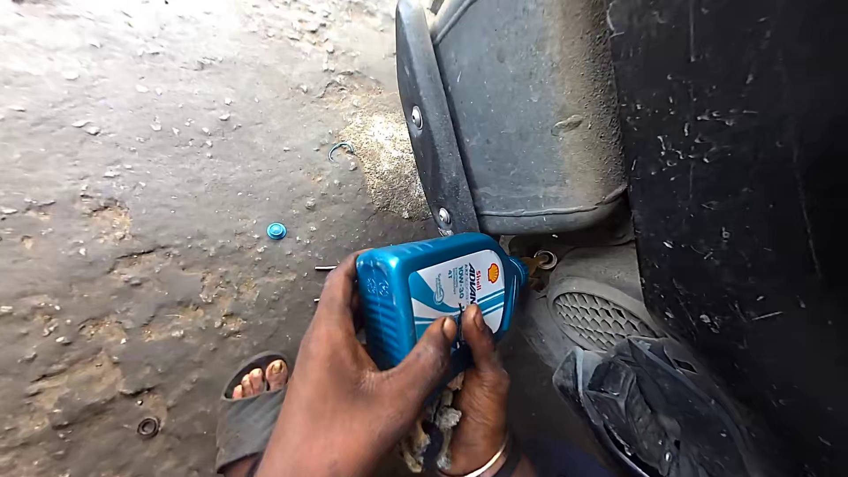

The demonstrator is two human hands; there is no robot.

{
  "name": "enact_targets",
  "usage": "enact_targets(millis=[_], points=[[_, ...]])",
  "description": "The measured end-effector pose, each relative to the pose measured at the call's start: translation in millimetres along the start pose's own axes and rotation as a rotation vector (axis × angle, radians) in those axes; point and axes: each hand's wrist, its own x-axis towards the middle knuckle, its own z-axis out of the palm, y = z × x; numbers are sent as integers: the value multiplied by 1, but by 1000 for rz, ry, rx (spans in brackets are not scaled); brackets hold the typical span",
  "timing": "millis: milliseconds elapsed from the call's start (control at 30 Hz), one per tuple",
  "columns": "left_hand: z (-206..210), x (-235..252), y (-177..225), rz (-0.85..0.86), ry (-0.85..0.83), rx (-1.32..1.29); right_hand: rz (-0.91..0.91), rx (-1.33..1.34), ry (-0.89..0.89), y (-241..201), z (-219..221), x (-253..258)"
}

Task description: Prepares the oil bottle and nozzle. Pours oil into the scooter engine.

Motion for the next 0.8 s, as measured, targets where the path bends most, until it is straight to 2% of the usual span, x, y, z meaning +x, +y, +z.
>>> enact_targets(millis=[800], points=[[0, -2, 1, -8, 1, 19, -9, -40, 75, -1, 3, -2]])
